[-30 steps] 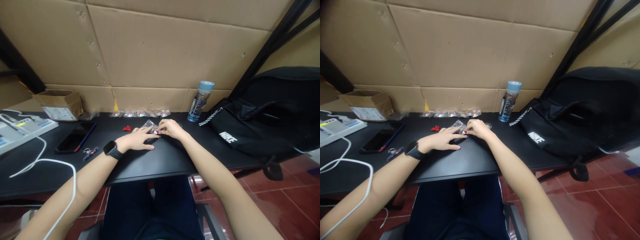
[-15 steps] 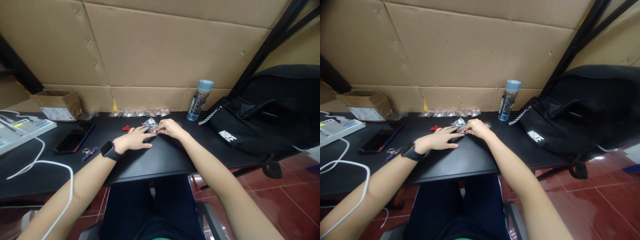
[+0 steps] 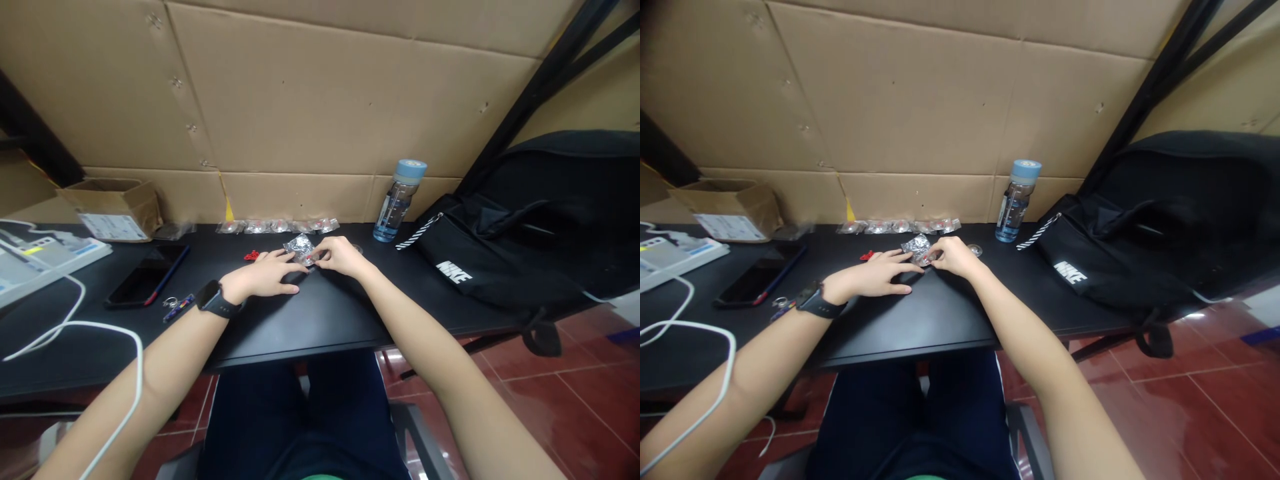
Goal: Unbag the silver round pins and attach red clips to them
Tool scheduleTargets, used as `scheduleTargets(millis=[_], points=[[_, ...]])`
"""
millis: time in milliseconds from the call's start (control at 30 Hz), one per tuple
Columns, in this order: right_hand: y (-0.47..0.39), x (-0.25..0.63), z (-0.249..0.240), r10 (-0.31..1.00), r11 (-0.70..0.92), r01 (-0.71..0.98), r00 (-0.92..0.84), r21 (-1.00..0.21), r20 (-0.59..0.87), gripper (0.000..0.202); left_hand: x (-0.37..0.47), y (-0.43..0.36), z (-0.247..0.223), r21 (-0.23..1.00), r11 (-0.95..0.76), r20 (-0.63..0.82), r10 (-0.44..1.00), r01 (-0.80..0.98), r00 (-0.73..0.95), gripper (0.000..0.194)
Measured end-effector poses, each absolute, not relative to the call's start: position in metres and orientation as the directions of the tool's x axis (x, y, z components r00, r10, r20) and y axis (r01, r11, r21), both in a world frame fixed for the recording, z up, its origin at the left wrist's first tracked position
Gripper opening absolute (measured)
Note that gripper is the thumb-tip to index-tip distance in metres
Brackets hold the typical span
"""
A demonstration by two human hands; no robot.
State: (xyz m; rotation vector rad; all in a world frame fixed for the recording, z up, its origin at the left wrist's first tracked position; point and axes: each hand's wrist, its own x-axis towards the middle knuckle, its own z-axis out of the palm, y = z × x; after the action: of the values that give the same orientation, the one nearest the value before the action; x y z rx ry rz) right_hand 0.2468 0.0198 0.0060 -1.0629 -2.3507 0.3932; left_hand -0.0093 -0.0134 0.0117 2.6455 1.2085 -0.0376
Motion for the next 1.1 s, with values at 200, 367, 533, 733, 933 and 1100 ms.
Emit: scheduleTargets(millis=[200, 367, 533, 733, 933, 1100], points=[[0.017, 0.237, 0.0, 0.789, 0.606, 0.553, -0.509, -0.572, 0.344, 0.025, -0.006, -0.016, 0.011, 0.198, -0.666, -0.083, 0.719, 0.719, 0.69, 0.054], [0.018, 0.237, 0.0, 0.794, 0.603, 0.574, -0.501, -0.554, 0.345, 0.021, -0.007, -0.016, 0.012, 0.222, -0.665, -0.115, 0.708, 0.713, 0.697, 0.056], [0.02, 0.243, -0.001, 0.87, 0.493, 0.69, -0.388, -0.53, 0.304, 0.023, -0.006, -0.016, 0.014, 0.225, -0.65, -0.146, 0.714, 0.726, 0.684, 0.058], [0.018, 0.24, -0.004, 0.801, 0.598, 0.654, -0.504, -0.464, 0.323, 0.027, -0.007, -0.016, 0.015, 0.249, -0.651, -0.143, 0.707, 0.717, 0.692, 0.059], [0.014, 0.237, -0.001, 0.773, 0.635, 0.649, -0.533, -0.419, 0.344, 0.028, -0.008, -0.014, 0.012, 0.261, -0.653, -0.133, 0.706, 0.711, 0.696, 0.06], [0.014, 0.233, 0.0, 0.804, 0.592, 0.69, -0.468, -0.417, 0.367, 0.022, -0.007, -0.015, 0.012, 0.263, -0.636, -0.15, 0.716, 0.726, 0.682, 0.06]])
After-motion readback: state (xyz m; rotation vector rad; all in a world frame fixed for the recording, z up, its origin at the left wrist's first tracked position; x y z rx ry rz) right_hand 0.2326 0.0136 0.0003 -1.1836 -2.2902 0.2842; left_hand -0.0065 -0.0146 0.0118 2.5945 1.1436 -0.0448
